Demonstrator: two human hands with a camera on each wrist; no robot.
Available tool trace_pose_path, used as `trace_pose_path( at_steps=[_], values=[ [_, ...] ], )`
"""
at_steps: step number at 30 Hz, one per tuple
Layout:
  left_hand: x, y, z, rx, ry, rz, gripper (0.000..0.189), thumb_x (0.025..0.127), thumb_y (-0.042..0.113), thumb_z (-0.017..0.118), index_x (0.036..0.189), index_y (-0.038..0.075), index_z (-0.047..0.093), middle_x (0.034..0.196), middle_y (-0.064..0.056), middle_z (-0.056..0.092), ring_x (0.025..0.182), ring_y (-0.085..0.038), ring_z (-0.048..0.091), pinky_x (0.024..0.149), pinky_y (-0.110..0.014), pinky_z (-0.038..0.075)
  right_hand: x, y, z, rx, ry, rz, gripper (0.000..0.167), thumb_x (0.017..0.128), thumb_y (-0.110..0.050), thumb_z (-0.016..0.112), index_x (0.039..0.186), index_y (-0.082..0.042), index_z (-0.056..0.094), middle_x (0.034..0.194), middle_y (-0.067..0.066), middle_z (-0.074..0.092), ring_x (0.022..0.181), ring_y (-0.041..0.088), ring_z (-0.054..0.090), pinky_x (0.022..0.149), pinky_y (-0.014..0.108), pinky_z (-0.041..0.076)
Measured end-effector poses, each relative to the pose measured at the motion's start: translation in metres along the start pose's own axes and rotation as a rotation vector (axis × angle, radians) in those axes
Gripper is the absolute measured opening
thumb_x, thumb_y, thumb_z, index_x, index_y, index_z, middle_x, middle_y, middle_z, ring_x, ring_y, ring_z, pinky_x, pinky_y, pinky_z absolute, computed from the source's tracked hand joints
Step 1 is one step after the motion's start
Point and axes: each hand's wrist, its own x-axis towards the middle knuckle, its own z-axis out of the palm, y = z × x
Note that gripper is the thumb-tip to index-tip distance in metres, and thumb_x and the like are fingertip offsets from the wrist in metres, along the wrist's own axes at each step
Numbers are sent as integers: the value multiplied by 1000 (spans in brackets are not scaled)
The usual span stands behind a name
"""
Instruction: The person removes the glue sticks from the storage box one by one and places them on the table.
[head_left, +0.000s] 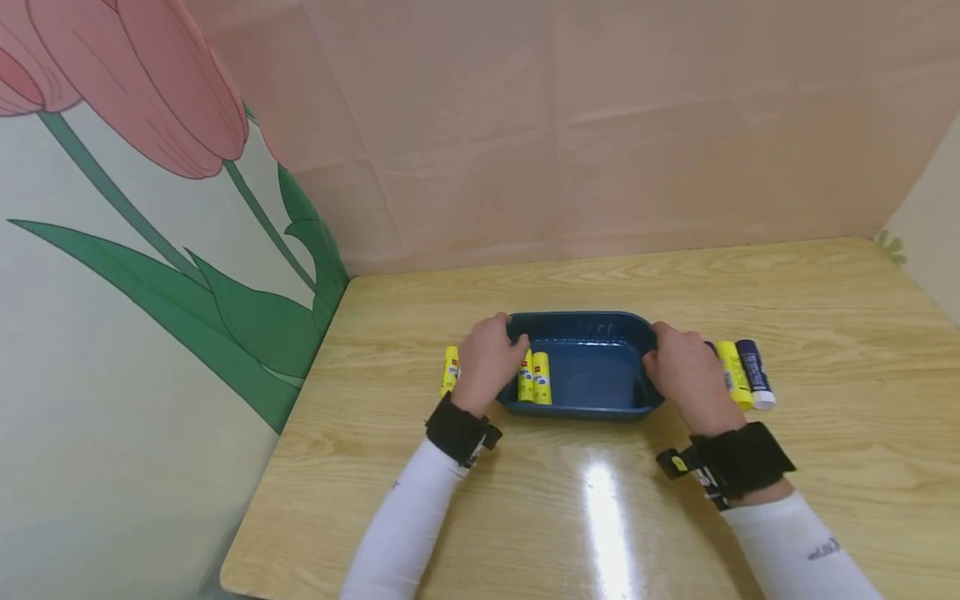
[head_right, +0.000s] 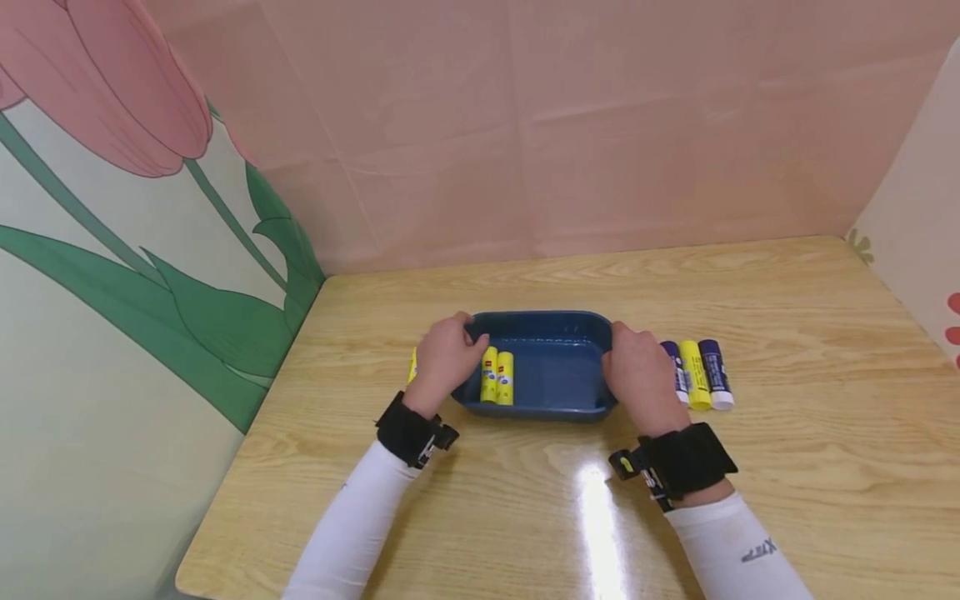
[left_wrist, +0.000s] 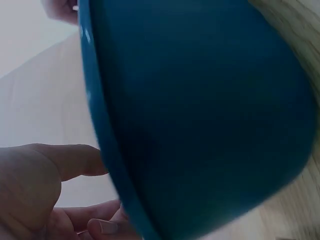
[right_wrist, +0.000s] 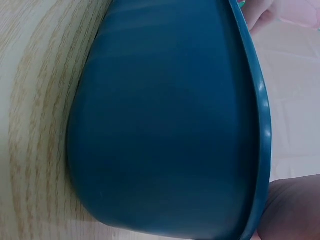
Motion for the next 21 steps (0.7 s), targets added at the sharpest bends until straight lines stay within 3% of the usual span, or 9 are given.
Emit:
trace_pose_path(
  at_steps=[4,8,11,15,21],
  values=[
    [1,7,6,29,-42,-8,45,95,37,67,129,7,64,114,-9,72,81,-19,66,59,-31,52,0,0,0,2,-2,2,43,94,-7,58,131,14,49,107,38,60,74,33,59,58,40,51],
    [1,13,11,64,-96,2,47,96,38,65,131,8,63,119,-8,71,83,-17,66,63,-31,53,0,-1,-1,4,-3,3,43,94,-7,58,131,14,49,106,37,60,73,33,59,56,38,50],
    [1,14,18,101,-147,5,42,95,38,66,125,9,66,105,-6,73,71,-15,63,56,-30,51,0,0,-1,6,-3,1,41,94,-7,58,129,14,50,104,37,61,73,32,58,56,37,49],
    [1,16,26,147,-230,-15,30,94,40,68,100,11,69,78,-1,65,60,-14,57,51,-30,45,-1,0,-1,7,2,-2,40,94,-6,58,128,14,51,104,36,61,73,32,58,57,38,50],
    [4,18,36,207,-288,-38,32,93,43,69,76,16,63,68,2,57,61,-16,56,53,-32,45,0,1,0,8,6,-2,41,94,-7,58,129,14,50,105,37,61,73,32,59,57,38,50]
  ],
)
